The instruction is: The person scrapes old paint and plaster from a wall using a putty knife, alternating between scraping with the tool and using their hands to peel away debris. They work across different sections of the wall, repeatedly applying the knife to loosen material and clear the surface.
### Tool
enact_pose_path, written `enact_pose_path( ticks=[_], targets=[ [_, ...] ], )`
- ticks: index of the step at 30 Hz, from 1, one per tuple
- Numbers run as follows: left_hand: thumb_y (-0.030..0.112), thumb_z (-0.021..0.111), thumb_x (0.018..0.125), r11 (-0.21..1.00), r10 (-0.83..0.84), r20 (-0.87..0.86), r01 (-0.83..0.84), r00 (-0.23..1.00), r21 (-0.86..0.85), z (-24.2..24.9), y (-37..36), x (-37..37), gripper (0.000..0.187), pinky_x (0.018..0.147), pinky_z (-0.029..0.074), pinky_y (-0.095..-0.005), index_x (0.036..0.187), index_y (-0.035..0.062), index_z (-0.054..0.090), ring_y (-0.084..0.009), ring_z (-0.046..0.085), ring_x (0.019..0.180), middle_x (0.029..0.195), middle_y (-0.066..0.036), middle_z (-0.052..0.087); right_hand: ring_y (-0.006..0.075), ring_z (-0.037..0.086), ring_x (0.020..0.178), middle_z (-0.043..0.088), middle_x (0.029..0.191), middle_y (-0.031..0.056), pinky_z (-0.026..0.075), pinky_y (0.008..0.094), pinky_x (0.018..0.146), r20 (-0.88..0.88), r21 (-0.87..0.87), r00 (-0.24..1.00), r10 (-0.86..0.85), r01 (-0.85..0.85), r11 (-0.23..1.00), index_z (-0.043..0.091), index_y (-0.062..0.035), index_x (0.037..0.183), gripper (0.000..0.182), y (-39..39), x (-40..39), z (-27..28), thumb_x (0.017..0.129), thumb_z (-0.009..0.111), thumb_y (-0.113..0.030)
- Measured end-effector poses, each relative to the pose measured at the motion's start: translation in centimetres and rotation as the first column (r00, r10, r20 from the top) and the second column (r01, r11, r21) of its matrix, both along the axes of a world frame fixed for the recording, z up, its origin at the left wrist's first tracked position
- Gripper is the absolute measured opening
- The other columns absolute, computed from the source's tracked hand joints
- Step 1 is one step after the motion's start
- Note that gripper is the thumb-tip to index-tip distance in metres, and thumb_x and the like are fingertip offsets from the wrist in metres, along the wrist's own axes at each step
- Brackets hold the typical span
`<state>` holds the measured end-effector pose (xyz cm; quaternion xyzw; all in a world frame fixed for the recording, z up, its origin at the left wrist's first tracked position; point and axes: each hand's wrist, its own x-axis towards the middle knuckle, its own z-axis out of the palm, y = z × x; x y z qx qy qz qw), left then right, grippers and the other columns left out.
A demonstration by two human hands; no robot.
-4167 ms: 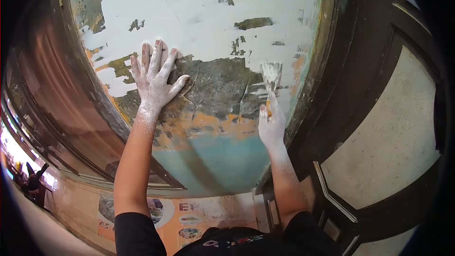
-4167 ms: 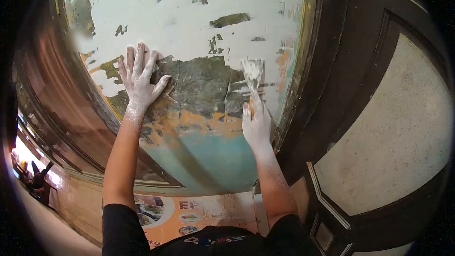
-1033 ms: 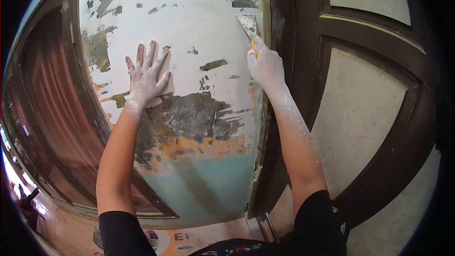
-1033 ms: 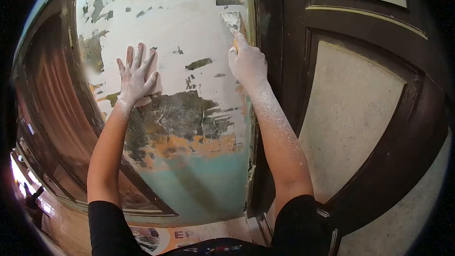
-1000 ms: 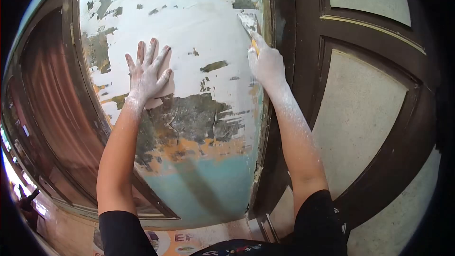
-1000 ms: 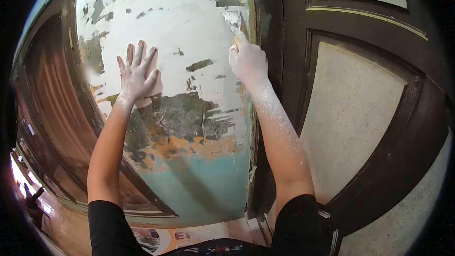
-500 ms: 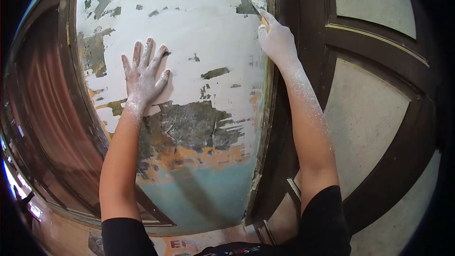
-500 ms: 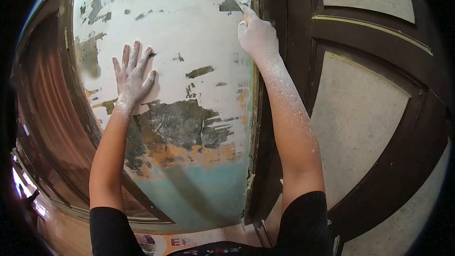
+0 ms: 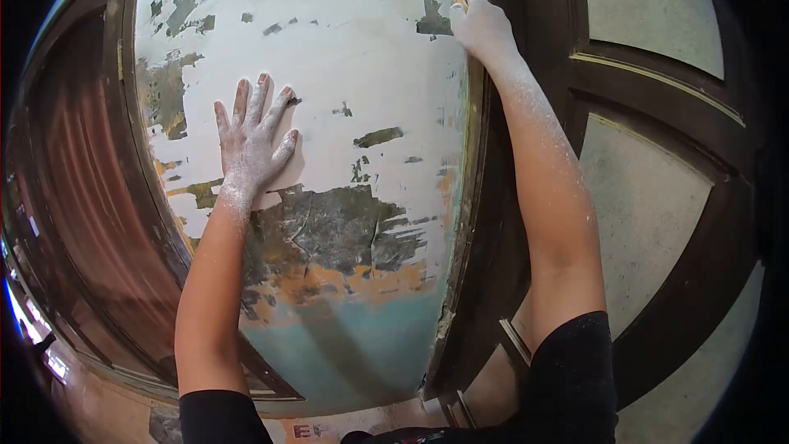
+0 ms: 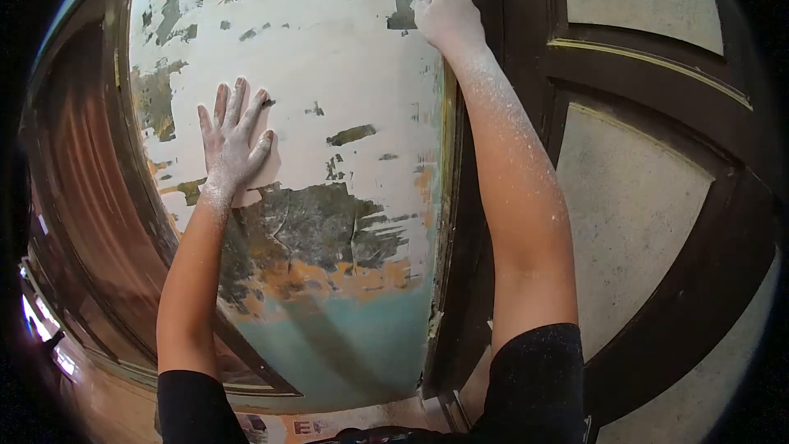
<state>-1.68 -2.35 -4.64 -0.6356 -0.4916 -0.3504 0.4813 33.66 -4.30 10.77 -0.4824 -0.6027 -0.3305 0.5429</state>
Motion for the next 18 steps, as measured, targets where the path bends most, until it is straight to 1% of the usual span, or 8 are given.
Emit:
enact_pose_path(
  ticks=[3,6,7,8,10,11,14,18],
  targets=[
    [0.04,0.059,0.091,1.0,-0.01,0.001,0.01,1.0,-0.004,-0.1,0.0,-0.1,0.069,0.12,0.01,-0.0661,0.155,0.0298,0.037,-0.0328,0.014,0.154,0.167,-0.006,0.02,0.0439,0.063,0.11,0.067,0.118,0.0256,0.05,0.0469,0.097,-0.017,0.0,0.999,0.051,-0.051,0.999,0.057,-0.0117,0.138,0.047,-0.1,0.5,0.3,0.096,0.051,-0.03],
    [0.04,0.059,0.09,0.999,-0.034,0.005,0.034,0.999,0.009,0.1,0.2,-0.2,0.069,0.12,0.01,-0.0654,0.155,0.0299,0.037,-0.0325,0.014,0.154,0.166,-0.006,0.021,0.0446,0.063,0.108,0.067,0.116,0.0261,0.05,0.0483,0.095,-0.023,-0.016,0.998,0.059,-0.059,0.998,0.057,-0.0135,0.138,0.046,-0.2,0.5,-1.7,0.095,0.051,-0.029],
    [0.039,0.059,0.09,0.999,-0.045,0.008,0.045,0.999,0.021,-0.1,0.2,-0.3,0.069,0.12,0.009,-0.0651,0.155,0.0298,0.037,-0.0324,0.014,0.154,0.166,-0.006,0.021,0.0441,0.066,0.103,0.069,0.109,0.0267,0.051,0.0505,0.095,0.013,-0.008,0.999,0.043,-0.042,0.999,0.055,-0.0139,0.14,0.048,-0.5,0.5,-2.7,0.095,0.048,-0.028],
    [0.039,0.059,0.09,0.999,-0.045,0.01,0.045,0.999,0.02,-0.2,0.2,-0.3,0.069,0.12,0.009,-0.0651,0.155,0.0298,0.037,-0.0324,0.014,0.154,0.166,-0.006,0.021,0.0441,0.066,0.103,0.069,0.109,0.0267,0.051,0.0505,0.095,0.015,-0.008,0.999,0.042,-0.042,0.999,0.055,-0.0139,0.14,0.048,-0.7,0.5,-3.6,0.095,0.048,-0.028],
    [0.039,0.059,0.09,0.999,-0.047,0.008,0.046,0.999,0.023,-0.1,0.2,-0.2,0.068,0.121,0.009,-0.0643,0.154,0.0296,0.038,-0.0322,0.014,0.154,0.166,-0.006,0.022,0.0441,0.066,0.101,0.069,0.107,0.0269,0.052,0.0512,0.093,-0.021,-0.095,0.999,0.049,-0.051,0.994,0.054,-0.0129,0.141,0.047,-1.3,0.5,-4.8,0.097,0.048,-0.028],
    [0.039,0.059,0.09,0.999,-0.047,0.004,0.047,0.999,0.025,-0.1,0.2,-0.3,0.068,0.121,0.009,-0.0643,0.154,0.0296,0.038,-0.0322,0.014,0.154,0.166,-0.006,0.022,0.0441,0.066,0.101,0.069,0.106,0.0271,0.052,0.0515,0.092,-0.014,-0.091,0.999,0.033,-0.034,0.995,0.052,-0.0122,0.142,0.047,-1.1,0.5,-4.9,0.097,0.049,-0.028],
    [0.038,0.059,0.09,0.999,-0.044,0.002,0.044,0.999,0.024,-0.1,0.4,-0.3,0.068,0.121,0.009,-0.0638,0.155,0.0296,0.037,-0.0318,0.015,0.154,0.166,-0.006,0.022,0.0454,0.064,0.103,0.067,0.111,0.0276,0.052,0.0491,0.091,-0.01,-0.034,0.998,0.057,-0.057,0.998,0.057,-0.0139,0.138,0.043,-0.2,0.7,-3.9,0.098,0.049,-0.028],
    [0.038,0.059,0.09,1.0,-0.02,0.0,0.02,1.0,0.016,0.0,0.1,-0.3,0.069,0.121,0.01,-0.0635,0.155,0.0297,0.037,-0.0312,0.015,0.154,0.166,-0.006,0.023,0.0452,0.064,0.105,0.067,0.113,0.027,0.051,0.0489,0.093,-0.025,-0.054,0.997,0.079,-0.081,0.995,0.056,-0.0103,0.139,0.045,-0.7,0.4,-2.2,0.099,0.048,-0.029]
  ],
)
